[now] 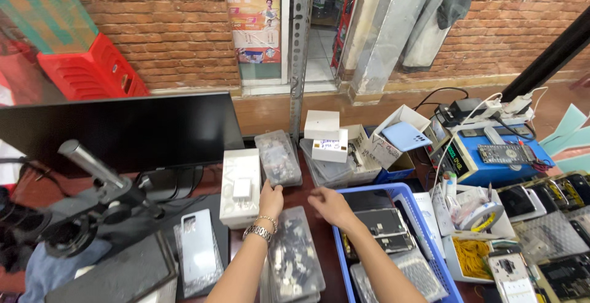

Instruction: The person picks up various mobile phones from a blue basket, briefly inspects them, and places them on the workbench or into plastic storage containers. The person also handles phone parts and boxes, organizing them on the cluttered workbench.

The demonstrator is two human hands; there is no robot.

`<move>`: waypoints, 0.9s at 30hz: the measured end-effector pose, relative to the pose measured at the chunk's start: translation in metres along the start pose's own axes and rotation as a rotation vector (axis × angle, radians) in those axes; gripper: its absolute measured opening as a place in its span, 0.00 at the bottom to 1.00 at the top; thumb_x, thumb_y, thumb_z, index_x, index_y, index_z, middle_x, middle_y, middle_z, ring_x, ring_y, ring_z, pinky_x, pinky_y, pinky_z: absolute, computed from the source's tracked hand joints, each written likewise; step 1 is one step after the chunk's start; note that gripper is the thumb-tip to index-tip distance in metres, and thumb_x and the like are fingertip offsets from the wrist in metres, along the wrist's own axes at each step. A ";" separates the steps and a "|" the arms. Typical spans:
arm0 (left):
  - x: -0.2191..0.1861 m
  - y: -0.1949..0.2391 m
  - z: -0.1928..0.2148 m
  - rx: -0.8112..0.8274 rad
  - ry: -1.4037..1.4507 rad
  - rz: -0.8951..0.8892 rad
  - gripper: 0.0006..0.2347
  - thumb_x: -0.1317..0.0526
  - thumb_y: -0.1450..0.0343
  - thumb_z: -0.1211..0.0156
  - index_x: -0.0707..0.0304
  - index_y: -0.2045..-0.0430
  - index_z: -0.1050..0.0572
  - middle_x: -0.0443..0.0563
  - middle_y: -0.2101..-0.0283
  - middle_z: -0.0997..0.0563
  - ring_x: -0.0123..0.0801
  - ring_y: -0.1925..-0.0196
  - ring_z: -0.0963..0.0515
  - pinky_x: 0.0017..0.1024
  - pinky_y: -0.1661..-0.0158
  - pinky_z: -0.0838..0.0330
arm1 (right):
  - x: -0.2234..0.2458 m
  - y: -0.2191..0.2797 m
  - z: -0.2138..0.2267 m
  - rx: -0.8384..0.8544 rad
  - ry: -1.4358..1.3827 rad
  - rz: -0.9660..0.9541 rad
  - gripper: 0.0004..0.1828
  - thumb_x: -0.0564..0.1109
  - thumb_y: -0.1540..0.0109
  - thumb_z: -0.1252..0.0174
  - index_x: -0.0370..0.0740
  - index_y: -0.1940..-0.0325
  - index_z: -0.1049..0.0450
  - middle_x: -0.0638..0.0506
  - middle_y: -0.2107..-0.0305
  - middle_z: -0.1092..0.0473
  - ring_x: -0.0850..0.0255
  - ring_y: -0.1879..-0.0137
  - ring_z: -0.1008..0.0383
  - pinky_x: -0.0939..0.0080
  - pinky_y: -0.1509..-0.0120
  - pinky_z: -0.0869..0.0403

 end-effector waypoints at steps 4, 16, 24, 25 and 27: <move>0.026 -0.049 -0.019 -0.020 0.088 0.173 0.27 0.63 0.32 0.46 0.75 0.36 0.36 0.70 0.38 0.24 0.54 0.34 0.26 0.38 0.36 0.35 | -0.020 -0.088 -0.024 -0.095 -0.001 0.163 0.28 0.47 0.37 0.44 0.33 0.34 0.32 0.40 0.45 0.26 0.52 0.41 0.24 0.57 0.38 0.29; -0.015 -0.032 -0.020 -0.150 0.103 0.147 0.30 0.60 0.31 0.41 0.73 0.34 0.43 0.67 0.31 0.38 0.54 0.29 0.36 0.42 0.33 0.42 | -0.054 -0.163 -0.048 -0.210 -0.017 -0.107 0.26 0.51 0.34 0.44 0.35 0.35 0.28 0.39 0.48 0.23 0.52 0.43 0.22 0.58 0.39 0.26; -0.100 0.017 -0.018 -0.047 0.074 -0.121 0.21 0.62 0.28 0.50 0.59 0.37 0.36 0.56 0.30 0.41 0.44 0.32 0.33 0.36 0.40 0.30 | -0.070 -0.153 -0.067 0.087 -1.178 -0.344 0.16 0.46 0.33 0.48 0.31 0.47 0.30 0.42 0.58 0.27 0.53 0.54 0.25 0.53 0.46 0.23; -0.110 0.021 -0.020 -0.021 0.043 -0.191 0.22 0.64 0.29 0.50 0.58 0.36 0.36 0.56 0.28 0.45 0.43 0.30 0.36 0.36 0.41 0.30 | -0.067 -0.152 -0.066 0.149 -1.257 -0.330 0.17 0.47 0.32 0.49 0.29 0.48 0.29 0.40 0.59 0.27 0.53 0.55 0.25 0.53 0.46 0.23; -0.118 0.026 -0.022 -0.012 0.092 -0.249 0.23 0.64 0.29 0.49 0.60 0.36 0.38 0.57 0.29 0.44 0.44 0.30 0.36 0.36 0.41 0.30 | -0.063 -0.149 -0.063 0.235 -1.314 -0.325 0.17 0.48 0.33 0.49 0.29 0.51 0.30 0.38 0.59 0.28 0.51 0.54 0.25 0.52 0.44 0.24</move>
Point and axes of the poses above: each hand's wrist, its own y-axis away from the middle knuckle, its own z-axis out of the back of the hand, x = y × z, the point moved 6 cm from there along -y, towards the middle knuckle
